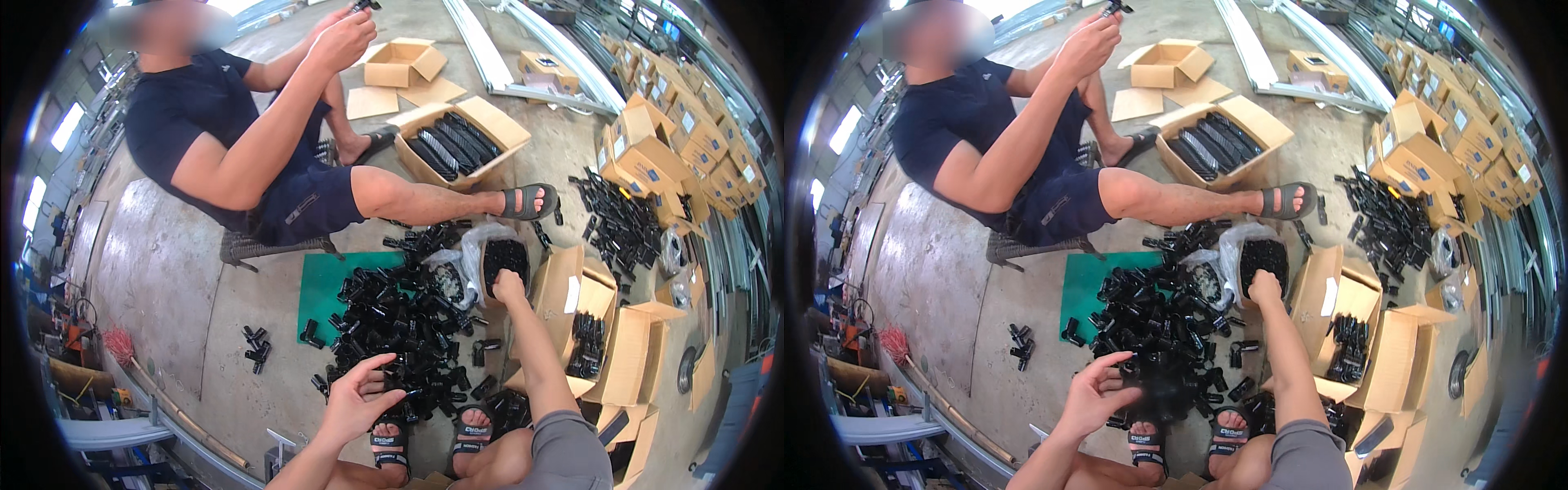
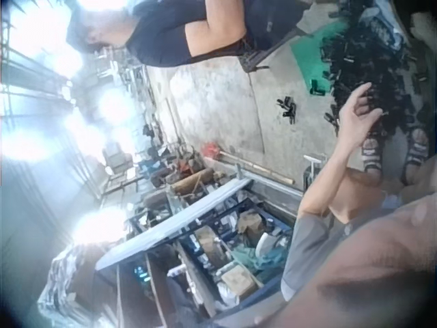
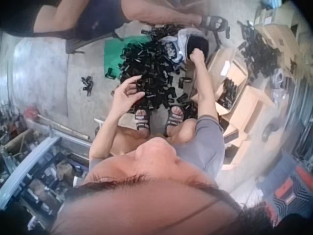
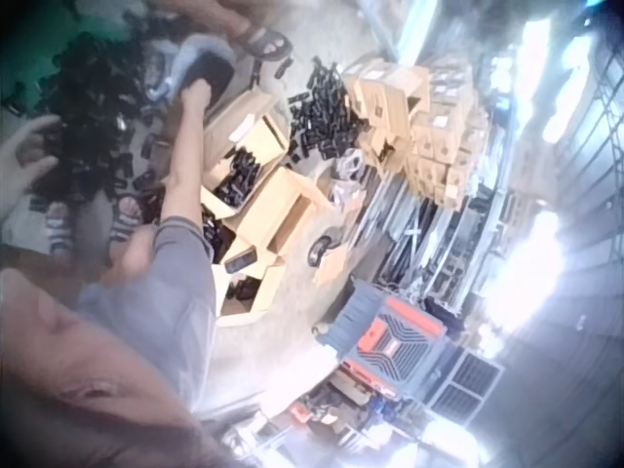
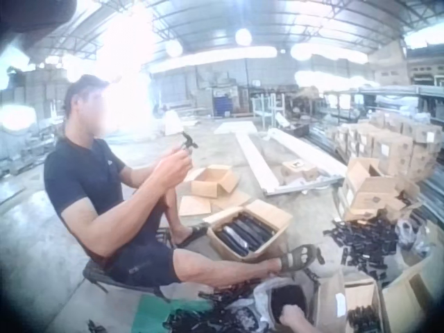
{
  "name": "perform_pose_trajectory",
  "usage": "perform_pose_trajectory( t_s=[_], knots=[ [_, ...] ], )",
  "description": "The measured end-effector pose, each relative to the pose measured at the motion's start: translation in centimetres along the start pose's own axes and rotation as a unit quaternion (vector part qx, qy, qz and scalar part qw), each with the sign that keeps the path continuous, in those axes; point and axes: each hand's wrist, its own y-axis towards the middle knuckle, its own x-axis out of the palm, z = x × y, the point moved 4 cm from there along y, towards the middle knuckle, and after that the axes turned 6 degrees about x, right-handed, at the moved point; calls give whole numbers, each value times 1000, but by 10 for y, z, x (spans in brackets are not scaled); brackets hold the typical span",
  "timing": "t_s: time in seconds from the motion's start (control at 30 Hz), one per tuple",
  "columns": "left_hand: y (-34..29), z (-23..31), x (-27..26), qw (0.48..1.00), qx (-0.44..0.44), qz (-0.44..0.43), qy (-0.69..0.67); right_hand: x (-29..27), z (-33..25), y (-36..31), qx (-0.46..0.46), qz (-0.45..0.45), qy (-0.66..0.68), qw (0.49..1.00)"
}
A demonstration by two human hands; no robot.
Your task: The person picks up black plastic components from a pile on the floor and places them into an open cardboard box.
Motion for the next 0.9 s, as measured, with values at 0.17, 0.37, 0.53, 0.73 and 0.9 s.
perform_pose_trajectory(
  t_s=[0.17,0.37,0.53,0.73,0.9],
  knots=[
    [2,10,7,998,27,-25,53,-42,13,-6,47,48,211,975],
    [-19,19,1,968,78,-42,233,-117,-75,-144,3,-324,548,771],
    [-35,38,7,941,119,-38,315,-172,-131,-258,-159,-327,479,799],
    [-54,34,8,923,146,-60,352,-183,-164,-367,-363,-169,280,873],
    [-65,38,6,895,193,-54,399,-187,-178,-396,-528,-32,145,836]
  ],
)
